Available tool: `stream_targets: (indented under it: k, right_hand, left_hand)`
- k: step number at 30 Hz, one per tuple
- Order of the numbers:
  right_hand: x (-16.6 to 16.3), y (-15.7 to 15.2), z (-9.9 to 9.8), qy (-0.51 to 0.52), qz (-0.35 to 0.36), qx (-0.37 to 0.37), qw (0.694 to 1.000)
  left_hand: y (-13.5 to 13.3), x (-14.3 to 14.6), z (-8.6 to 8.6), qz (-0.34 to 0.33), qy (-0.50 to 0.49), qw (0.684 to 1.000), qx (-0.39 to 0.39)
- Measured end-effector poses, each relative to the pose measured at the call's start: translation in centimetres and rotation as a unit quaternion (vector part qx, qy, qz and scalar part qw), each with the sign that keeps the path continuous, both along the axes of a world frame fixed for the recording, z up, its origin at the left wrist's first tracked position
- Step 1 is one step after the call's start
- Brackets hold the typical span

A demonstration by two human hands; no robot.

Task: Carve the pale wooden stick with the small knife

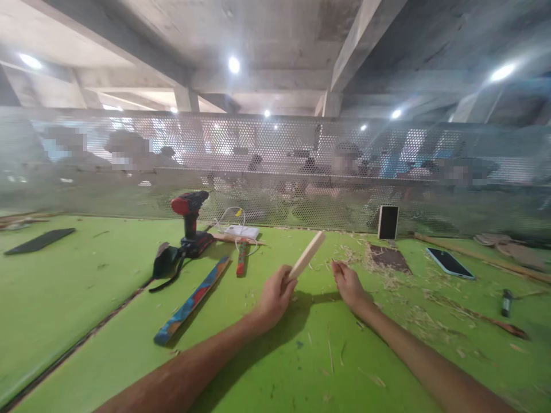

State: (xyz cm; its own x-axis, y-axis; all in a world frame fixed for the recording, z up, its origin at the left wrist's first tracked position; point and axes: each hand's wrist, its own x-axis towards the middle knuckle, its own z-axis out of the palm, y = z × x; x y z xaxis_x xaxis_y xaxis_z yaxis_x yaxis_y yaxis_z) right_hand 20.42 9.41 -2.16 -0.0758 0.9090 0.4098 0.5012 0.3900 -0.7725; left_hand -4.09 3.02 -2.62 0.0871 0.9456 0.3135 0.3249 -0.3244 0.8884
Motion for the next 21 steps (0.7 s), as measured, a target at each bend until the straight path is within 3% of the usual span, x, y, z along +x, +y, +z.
stream_targets:
  k: [3, 6, 13, 18, 21]
  right_hand:
    - [-0.1, 0.3, 0.2, 0.006, -0.026, 0.027, 0.999]
    - [-0.5, -0.2, 0.4, 0.012, -0.023, 0.057, 0.998]
    - [-1.6, -2.3, 0.6, -0.014, 0.071, 0.016, 0.997]
    - [-1.5, -2.0, 0.5, -0.004, 0.093, 0.011, 0.996]
    - [-1.5, -1.7, 0.2, -0.028, 0.121, 0.011, 0.992]
  left_hand:
    - [0.2, -0.1, -0.2, -0.005, -0.055, 0.998, 0.001]
    - [0.3, -0.2, -0.1, 0.034, -0.056, 0.998, 0.020]
    - [0.4, -0.6, 1.4, 0.072, 0.053, 0.996, 0.025]
    - [0.5, -1.0, 0.6, 0.091, 0.148, 0.984, 0.020]
    - [1.1, -1.4, 0.1, 0.116, 0.156, 0.981, 0.004]
